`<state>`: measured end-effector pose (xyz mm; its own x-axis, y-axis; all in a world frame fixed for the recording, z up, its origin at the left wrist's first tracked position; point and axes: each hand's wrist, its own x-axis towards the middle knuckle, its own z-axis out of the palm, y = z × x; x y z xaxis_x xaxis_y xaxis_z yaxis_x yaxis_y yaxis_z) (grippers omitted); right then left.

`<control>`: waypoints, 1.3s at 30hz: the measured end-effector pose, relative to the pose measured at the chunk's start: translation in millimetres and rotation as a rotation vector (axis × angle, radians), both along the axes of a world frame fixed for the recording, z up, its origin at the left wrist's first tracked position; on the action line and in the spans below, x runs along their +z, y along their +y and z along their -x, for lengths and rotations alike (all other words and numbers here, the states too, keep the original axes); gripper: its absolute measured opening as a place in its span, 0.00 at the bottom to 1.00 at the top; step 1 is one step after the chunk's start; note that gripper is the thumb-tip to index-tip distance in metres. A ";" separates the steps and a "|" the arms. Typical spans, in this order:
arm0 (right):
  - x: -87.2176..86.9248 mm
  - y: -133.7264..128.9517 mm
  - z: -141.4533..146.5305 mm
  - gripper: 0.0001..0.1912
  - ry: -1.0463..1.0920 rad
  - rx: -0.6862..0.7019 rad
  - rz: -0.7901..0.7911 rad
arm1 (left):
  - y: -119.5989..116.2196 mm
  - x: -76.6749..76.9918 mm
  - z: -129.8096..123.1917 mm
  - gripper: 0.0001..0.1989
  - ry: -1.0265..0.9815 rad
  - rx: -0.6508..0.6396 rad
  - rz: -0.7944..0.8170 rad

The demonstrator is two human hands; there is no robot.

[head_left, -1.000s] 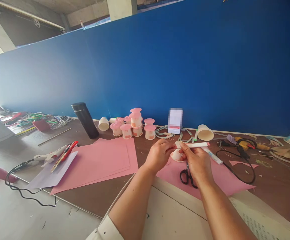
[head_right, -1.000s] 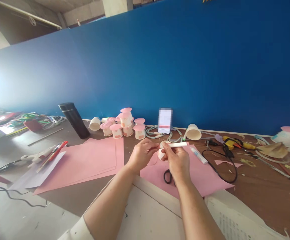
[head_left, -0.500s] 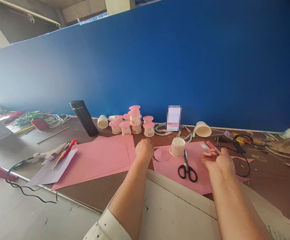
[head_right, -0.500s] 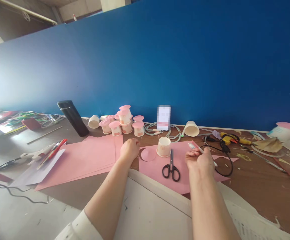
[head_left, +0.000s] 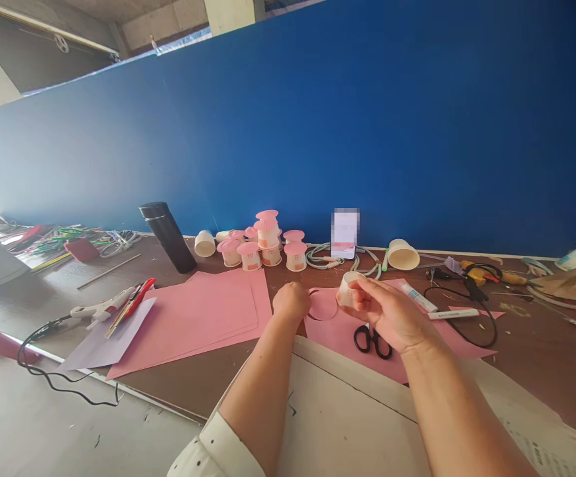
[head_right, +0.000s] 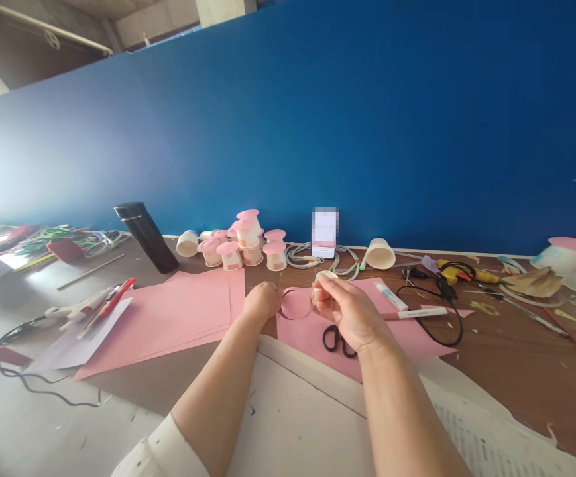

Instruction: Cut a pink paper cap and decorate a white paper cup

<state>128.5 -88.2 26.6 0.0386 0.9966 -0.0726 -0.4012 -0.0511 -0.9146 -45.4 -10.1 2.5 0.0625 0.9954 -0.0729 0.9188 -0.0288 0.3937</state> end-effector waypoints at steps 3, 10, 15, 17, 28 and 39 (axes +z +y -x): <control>-6.2 1.1 13.3 0.18 -0.086 0.026 0.054 | 0.7 -1.1 -0.5 0.15 0.003 0.002 0.013; -23.8 14.0 26.0 0.19 -0.154 -0.077 0.084 | 2.1 0.5 0.2 0.15 0.005 -0.010 0.037; -28.4 17.4 27.1 0.20 -0.180 -0.127 0.114 | 3.0 -0.8 0.3 0.14 0.014 -0.006 0.053; -31.4 19.1 26.9 0.20 -0.177 -0.124 0.114 | 3.3 -2.3 0.3 0.14 0.018 -0.001 0.055; -37.2 20.9 32.2 0.18 -0.220 -0.082 0.008 | 4.6 -2.0 -0.8 0.14 0.018 0.006 0.085; -41.0 21.3 37.1 0.20 -0.526 -0.107 -0.075 | 0.5 4.1 2.0 0.15 -0.031 0.006 0.001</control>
